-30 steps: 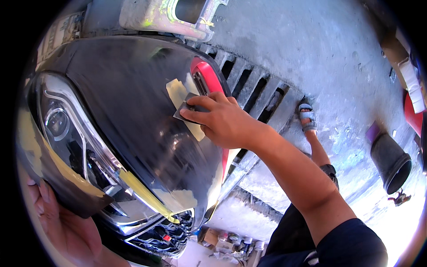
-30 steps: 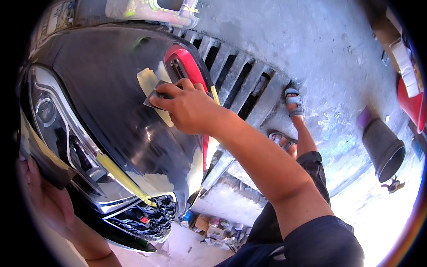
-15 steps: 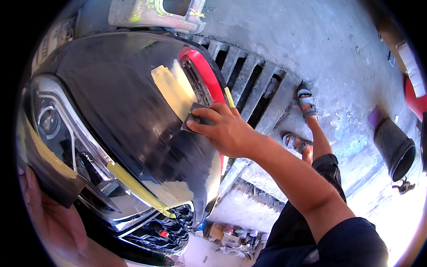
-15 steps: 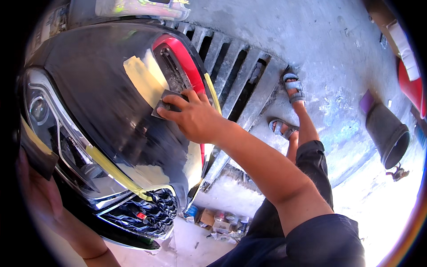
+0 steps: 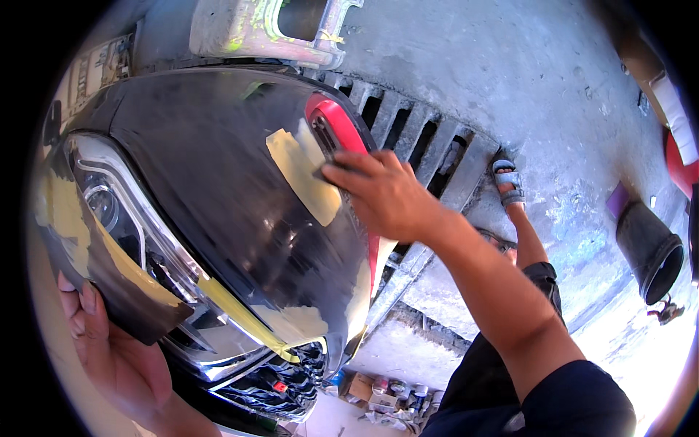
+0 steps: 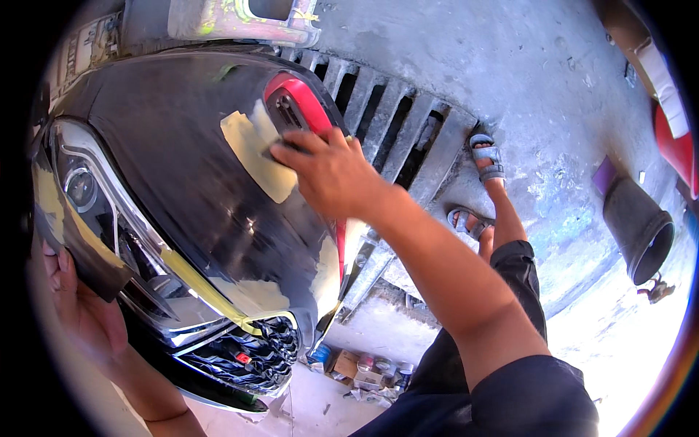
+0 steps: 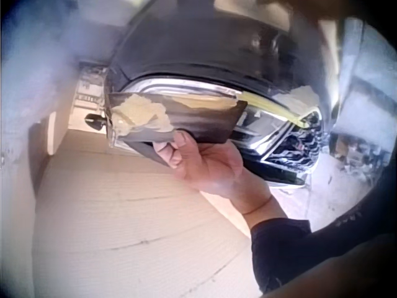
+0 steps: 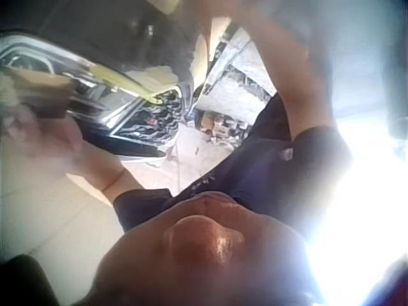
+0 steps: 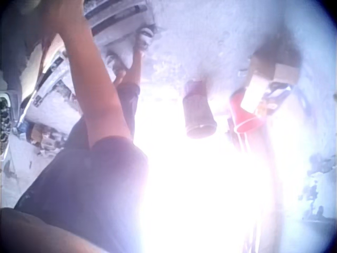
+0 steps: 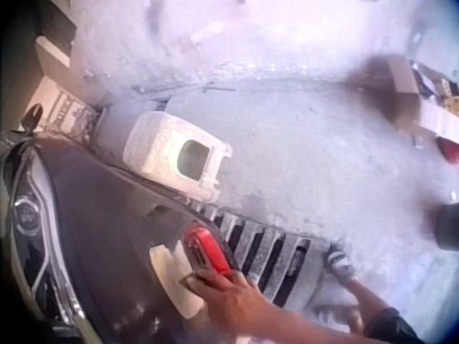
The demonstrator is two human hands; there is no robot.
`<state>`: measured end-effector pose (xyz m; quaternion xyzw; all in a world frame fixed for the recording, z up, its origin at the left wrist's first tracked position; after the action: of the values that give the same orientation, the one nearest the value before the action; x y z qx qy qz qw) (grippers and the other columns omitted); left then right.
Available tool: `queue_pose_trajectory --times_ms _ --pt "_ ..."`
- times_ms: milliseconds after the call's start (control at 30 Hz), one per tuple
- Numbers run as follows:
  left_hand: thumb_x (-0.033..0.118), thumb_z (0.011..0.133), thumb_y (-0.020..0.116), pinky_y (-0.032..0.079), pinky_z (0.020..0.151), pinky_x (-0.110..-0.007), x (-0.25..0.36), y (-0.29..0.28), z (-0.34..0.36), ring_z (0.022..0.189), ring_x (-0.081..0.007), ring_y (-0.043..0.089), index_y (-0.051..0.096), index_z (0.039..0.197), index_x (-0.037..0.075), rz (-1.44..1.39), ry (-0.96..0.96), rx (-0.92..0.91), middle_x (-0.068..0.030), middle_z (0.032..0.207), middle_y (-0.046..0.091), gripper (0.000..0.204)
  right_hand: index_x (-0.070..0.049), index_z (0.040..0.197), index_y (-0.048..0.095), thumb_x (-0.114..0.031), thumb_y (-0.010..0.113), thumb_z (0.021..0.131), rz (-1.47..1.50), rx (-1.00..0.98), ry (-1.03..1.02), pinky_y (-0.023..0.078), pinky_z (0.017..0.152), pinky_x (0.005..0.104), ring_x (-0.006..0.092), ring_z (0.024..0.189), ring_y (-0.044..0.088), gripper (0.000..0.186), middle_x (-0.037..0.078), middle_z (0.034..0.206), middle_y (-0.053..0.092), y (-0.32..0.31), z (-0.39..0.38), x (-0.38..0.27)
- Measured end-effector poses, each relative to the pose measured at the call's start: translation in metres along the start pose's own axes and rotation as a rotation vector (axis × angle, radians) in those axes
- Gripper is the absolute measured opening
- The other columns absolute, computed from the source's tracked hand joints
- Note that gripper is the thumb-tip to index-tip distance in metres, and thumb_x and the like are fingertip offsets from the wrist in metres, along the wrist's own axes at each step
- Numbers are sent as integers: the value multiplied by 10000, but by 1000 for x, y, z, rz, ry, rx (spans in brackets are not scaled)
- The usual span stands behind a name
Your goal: The person applies a beige filler paste to a black car bumper using a metal spreader. They repeatedly scoop filler from the spreader and smooth it onto the surface, working across different sections of the bumper.
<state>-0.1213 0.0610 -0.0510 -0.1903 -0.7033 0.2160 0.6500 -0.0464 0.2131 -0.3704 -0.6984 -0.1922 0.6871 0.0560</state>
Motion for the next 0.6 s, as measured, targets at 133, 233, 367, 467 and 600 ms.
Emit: queue_pose_trajectory --times_ms 133,233,367,467,600 --pt "172 977 519 264 1142 -452 -3 -5 1 1343 -266 396 476 1358 35 -58 -28 11 -157 1411 452 407 -233 1375 485 -147 489 842 -19 -94 -11 408 957 520 392 1177 465 540 33 1418 432 -6 66 -3" --pt "185 976 528 251 1148 -455 -1 -14 -2 1355 -254 382 489 1350 40 -13 16 83 -145 1402 463 403 -230 1385 482 -145 491 841 26 -155 -48 405 952 537 396 1173 466 550 41 1416 431 -4 87 -23" --pt "193 980 523 246 1151 -450 3 -13 -4 1358 -255 375 496 1343 41 -20 -25 85 -125 1399 465 394 -213 1375 493 -102 498 845 3 -143 -25 443 914 481 359 1176 461 542 61 1382 454 6 69 -33" --pt "189 981 525 279 1132 -421 3 -14 -5 1327 -243 406 491 1343 42 -34 -12 100 -110 1387 471 393 -210 1364 504 -89 499 838 -14 -88 -45 435 921 482 347 1155 470 539 57 1374 454 5 49 -34" --pt "123 945 536 337 1077 -377 1 7 1 1216 -205 481 446 1340 12 -14 -56 57 -123 1289 522 420 -209 1342 522 -113 558 833 -84 -188 -39 396 965 485 339 1180 457 519 41 1389 441 10 24 -35"
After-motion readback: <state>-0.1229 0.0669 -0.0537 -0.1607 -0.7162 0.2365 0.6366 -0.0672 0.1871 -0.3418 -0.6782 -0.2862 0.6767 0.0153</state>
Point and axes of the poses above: each hand's wrist, its own z-axis towards the middle knuckle, its own y-axis out of the palm, x = y × z, the point moved 9 cm from there along z, towards the middle knuckle
